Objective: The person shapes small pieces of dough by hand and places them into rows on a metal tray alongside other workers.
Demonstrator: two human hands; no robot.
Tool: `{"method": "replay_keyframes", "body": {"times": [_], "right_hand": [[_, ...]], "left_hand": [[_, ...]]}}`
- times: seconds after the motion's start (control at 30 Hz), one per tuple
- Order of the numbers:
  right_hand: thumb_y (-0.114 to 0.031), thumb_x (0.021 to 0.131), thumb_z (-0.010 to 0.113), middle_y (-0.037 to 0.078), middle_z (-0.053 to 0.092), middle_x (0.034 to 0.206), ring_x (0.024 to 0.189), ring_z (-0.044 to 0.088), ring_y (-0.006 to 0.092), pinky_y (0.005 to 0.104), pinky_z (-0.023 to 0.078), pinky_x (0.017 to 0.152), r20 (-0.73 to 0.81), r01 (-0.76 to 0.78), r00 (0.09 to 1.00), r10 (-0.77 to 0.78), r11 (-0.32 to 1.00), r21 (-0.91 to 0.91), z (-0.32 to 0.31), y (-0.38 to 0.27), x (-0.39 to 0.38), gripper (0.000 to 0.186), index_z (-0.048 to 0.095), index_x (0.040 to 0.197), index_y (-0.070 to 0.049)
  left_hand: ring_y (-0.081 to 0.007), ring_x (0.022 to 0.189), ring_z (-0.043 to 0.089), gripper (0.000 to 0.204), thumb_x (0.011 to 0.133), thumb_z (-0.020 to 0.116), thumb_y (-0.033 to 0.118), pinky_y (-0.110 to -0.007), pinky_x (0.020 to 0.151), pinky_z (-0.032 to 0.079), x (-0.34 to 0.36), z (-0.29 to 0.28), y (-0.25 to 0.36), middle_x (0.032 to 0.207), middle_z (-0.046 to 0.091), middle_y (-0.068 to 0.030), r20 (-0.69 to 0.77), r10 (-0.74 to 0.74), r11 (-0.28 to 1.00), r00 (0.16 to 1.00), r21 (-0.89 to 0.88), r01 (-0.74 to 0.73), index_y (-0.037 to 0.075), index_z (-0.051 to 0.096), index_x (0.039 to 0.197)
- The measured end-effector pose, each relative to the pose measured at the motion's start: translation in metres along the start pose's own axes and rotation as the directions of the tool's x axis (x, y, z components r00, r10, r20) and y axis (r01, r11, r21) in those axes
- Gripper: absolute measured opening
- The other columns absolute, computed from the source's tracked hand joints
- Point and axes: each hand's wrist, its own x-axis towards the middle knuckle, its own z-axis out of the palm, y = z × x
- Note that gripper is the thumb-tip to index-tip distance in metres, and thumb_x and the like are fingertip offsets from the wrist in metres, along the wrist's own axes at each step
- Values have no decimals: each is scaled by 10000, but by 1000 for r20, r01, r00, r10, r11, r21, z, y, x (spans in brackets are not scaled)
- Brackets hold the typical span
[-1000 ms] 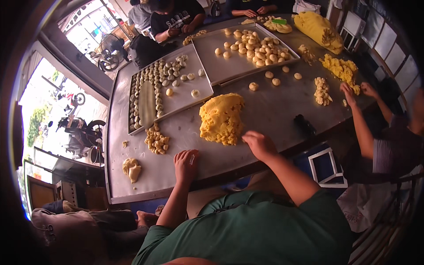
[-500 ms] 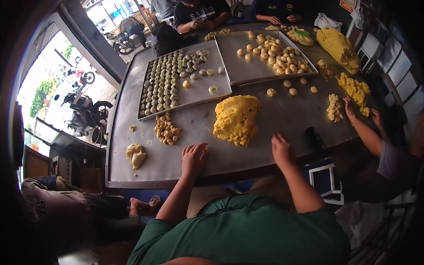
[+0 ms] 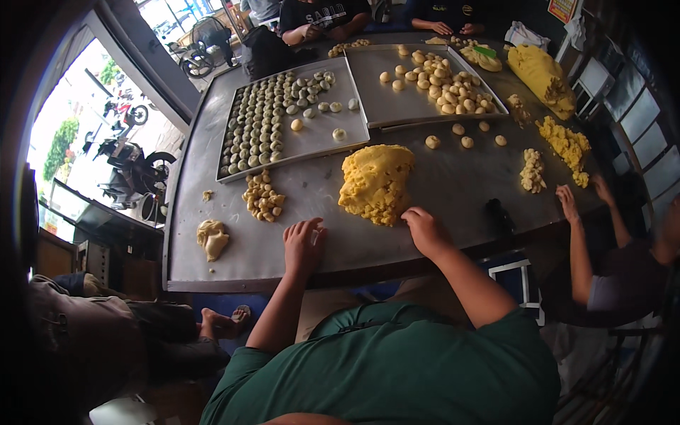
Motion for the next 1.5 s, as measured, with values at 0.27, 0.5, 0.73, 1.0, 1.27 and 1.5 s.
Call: {"method": "replay_keyframes", "body": {"times": [0.27,0.5,0.73,1.0,1.27,1.5], "right_hand": [[-165,904,736,157,668,1178,1004,666,393,450,563,862,-174,138,968,-183,960,-242,-40,28,-9,363,679,1256,-100],[-223,933,697,145,673,1064,1027,643,380,465,538,890,-387,-112,921,51,984,-138,1,41,31,319,693,1234,-117],[-234,837,799,81,652,991,1003,631,312,448,499,931,-448,-91,891,-70,941,-327,-3,28,28,330,746,1157,-175],[-138,881,702,96,682,1110,1066,634,325,443,516,945,-446,-100,894,37,988,-120,4,48,23,394,695,1275,-136],[-206,871,719,73,690,1136,1075,626,307,445,493,990,-365,-59,931,-23,975,-214,-3,42,24,425,680,1285,-117],[-238,865,784,85,689,1176,1088,623,311,452,504,977,-403,-148,915,31,953,-264,2,53,22,523,648,1364,-160]], "left_hand": [[-264,1150,620,204,955,664,265,-438,1061,382,-1,0,-1,1157,713,-66,28,46,999,999,-11,-45,161,732,1116],[-246,1163,622,166,954,690,266,-455,1062,400,-1,-14,-8,1169,713,-39,51,-21,996,998,85,17,160,758,1062],[-253,1185,615,142,932,712,272,-490,1119,375,6,-39,-21,1106,726,-13,166,317,919,934,189,-346,143,770,916],[-283,923,583,178,922,682,249,-432,944,396,77,41,22,869,611,-56,-232,335,935,913,201,-292,113,645,813],[-266,951,601,226,936,629,340,-436,945,398,75,56,-24,887,642,-57,-305,-15,987,952,146,63,131,689,871],[-330,787,648,199,988,639,252,-423,738,508,49,26,-21,840,678,-119,-252,-77,997,965,-16,76,59,672,950]]}}
